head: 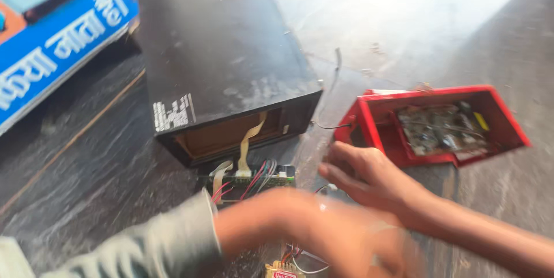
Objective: The person sits on the floor and works on a disassembled microwave, connecting wires to a circuit board and a transformer. They then connect the setup to a test board with a light bulb and plug it into a wall socket to test the circuit.
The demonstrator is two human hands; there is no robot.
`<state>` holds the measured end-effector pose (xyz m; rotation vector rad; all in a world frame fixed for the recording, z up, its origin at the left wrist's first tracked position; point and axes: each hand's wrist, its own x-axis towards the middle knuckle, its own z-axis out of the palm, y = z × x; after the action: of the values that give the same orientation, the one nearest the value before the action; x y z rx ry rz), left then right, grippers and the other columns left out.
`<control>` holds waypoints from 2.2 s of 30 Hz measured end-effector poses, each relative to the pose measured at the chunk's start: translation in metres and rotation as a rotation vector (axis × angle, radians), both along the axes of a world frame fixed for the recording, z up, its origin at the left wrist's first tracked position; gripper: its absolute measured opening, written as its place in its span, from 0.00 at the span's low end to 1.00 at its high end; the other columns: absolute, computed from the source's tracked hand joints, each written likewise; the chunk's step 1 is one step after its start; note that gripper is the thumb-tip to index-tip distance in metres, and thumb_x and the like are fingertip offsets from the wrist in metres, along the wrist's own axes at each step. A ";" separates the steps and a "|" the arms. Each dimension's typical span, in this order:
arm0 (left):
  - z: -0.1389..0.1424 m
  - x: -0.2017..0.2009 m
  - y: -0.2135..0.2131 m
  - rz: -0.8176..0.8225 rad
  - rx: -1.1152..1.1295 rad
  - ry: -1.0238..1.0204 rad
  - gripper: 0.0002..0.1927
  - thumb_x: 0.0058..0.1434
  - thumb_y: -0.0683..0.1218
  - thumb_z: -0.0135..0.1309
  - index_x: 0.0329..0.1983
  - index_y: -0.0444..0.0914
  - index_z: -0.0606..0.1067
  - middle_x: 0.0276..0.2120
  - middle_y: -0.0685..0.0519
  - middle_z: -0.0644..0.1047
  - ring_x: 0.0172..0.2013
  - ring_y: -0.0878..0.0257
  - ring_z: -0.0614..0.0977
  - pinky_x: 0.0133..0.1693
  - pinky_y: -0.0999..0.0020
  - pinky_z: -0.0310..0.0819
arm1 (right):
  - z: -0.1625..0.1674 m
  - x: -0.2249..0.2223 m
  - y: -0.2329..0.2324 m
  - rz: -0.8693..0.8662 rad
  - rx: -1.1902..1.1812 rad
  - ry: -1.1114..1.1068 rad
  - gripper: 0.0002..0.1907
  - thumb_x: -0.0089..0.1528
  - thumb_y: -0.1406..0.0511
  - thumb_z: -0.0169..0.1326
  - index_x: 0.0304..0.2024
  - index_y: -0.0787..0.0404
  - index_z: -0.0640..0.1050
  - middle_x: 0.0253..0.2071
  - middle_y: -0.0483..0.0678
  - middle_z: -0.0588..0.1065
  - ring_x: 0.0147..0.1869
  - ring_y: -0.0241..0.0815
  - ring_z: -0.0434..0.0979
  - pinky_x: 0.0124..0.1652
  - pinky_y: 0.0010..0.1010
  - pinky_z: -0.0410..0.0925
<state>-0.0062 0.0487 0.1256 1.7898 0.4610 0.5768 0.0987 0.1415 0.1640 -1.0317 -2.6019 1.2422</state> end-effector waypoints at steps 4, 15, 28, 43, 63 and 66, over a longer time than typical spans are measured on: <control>0.076 -0.018 0.050 0.768 0.219 0.030 0.21 0.61 0.56 0.55 0.40 0.34 0.82 0.30 0.47 0.83 0.31 0.59 0.85 0.33 0.61 0.79 | 0.038 0.046 -0.005 0.141 0.182 -0.171 0.16 0.59 0.56 0.57 0.45 0.57 0.78 0.29 0.44 0.77 0.33 0.34 0.76 0.35 0.31 0.69; -0.042 -0.036 -0.032 0.947 0.323 0.772 0.39 0.59 0.58 0.59 0.67 0.35 0.62 0.62 0.39 0.66 0.63 0.43 0.68 0.59 0.49 0.64 | -0.048 0.044 -0.027 0.015 0.142 -0.075 0.26 0.57 0.56 0.61 0.54 0.59 0.73 0.46 0.49 0.79 0.45 0.40 0.83 0.45 0.35 0.75; -0.001 -0.061 -0.051 1.168 0.517 0.757 0.36 0.65 0.54 0.55 0.71 0.35 0.58 0.62 0.41 0.68 0.61 0.43 0.71 0.58 0.47 0.66 | -0.009 -0.017 -0.030 0.126 0.406 0.001 0.33 0.55 0.54 0.63 0.57 0.63 0.71 0.56 0.56 0.74 0.55 0.50 0.80 0.53 0.39 0.71; 0.181 -0.059 -0.039 0.864 0.937 1.013 0.29 0.63 0.61 0.54 0.59 0.40 0.67 0.54 0.42 0.73 0.56 0.46 0.77 0.50 0.46 0.74 | 0.172 0.017 -0.077 0.122 0.804 -0.211 0.34 0.60 0.49 0.57 0.60 0.62 0.67 0.54 0.59 0.74 0.59 0.57 0.76 0.53 0.46 0.70; -0.087 -0.030 -0.067 1.240 0.624 0.796 0.29 0.56 0.52 0.63 0.58 0.36 0.71 0.54 0.44 0.74 0.59 0.46 0.72 0.57 0.44 0.62 | -0.009 0.048 -0.047 0.080 0.606 -0.122 0.34 0.56 0.63 0.61 0.63 0.55 0.64 0.58 0.53 0.70 0.56 0.54 0.77 0.54 0.45 0.70; -0.110 -0.032 -0.076 1.317 0.553 0.664 0.27 0.57 0.49 0.61 0.59 0.36 0.71 0.54 0.44 0.75 0.56 0.47 0.75 0.56 0.51 0.68 | -0.056 0.059 -0.048 0.037 0.467 0.000 0.34 0.56 0.69 0.58 0.65 0.54 0.66 0.59 0.51 0.72 0.51 0.47 0.81 0.53 0.40 0.71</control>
<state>-0.0382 -0.0275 0.0156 1.9881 2.1832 1.0334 0.1579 0.0933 0.1079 -0.8903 -2.7216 0.5840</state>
